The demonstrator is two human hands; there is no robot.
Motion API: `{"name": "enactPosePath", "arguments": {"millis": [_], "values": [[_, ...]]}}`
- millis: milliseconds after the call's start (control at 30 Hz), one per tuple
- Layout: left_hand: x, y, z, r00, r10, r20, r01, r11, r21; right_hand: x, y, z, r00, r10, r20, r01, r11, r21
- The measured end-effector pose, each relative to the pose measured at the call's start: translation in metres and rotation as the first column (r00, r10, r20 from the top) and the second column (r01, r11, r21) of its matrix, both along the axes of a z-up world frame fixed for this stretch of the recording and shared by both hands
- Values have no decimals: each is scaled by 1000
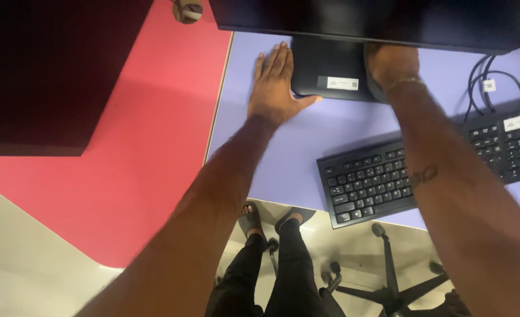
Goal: The person wipes a monitor, keyboard, mouse, and a computer case using a cloth.
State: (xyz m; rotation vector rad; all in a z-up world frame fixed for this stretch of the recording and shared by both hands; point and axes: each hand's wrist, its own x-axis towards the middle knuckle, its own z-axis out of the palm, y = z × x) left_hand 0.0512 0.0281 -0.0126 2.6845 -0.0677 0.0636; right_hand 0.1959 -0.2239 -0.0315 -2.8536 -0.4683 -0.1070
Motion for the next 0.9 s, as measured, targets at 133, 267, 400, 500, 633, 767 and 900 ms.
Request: {"name": "enactPosePath", "arguments": {"millis": [133, 267, 400, 500, 633, 767, 900], "values": [[0, 0, 2, 1000, 6, 8, -6, 1000, -10, -49, 10, -9, 924, 100, 368, -102, 995, -12], [-2, -1, 1, 998, 13, 56, -12, 1000, -28, -32, 21, 8, 993, -98, -65, 101, 994, 50], [-3, 1, -3, 992, 9, 123, -2, 998, -60, -25, 34, 16, 996, -81, 46, 77, 994, 76], [-3, 0, -1, 982, 12, 187, 3, 997, -77, -66, 53, 14, 989, -71, 127, 105, 951, -291], [0, -3, -14, 991, 32, 134, -32, 999, 0, -129, 77, 27, 985, 85, 147, -35, 950, -310], [3, -1, -26, 960, 44, 277, -94, 982, 167, -124, 102, 50, 959, 282, 36, -284, 950, 126], [1, -1, -3, 998, 51, -24, -53, 994, -98, -71, 112, 64, 928, 359, -102, -343, 928, 145]]}}
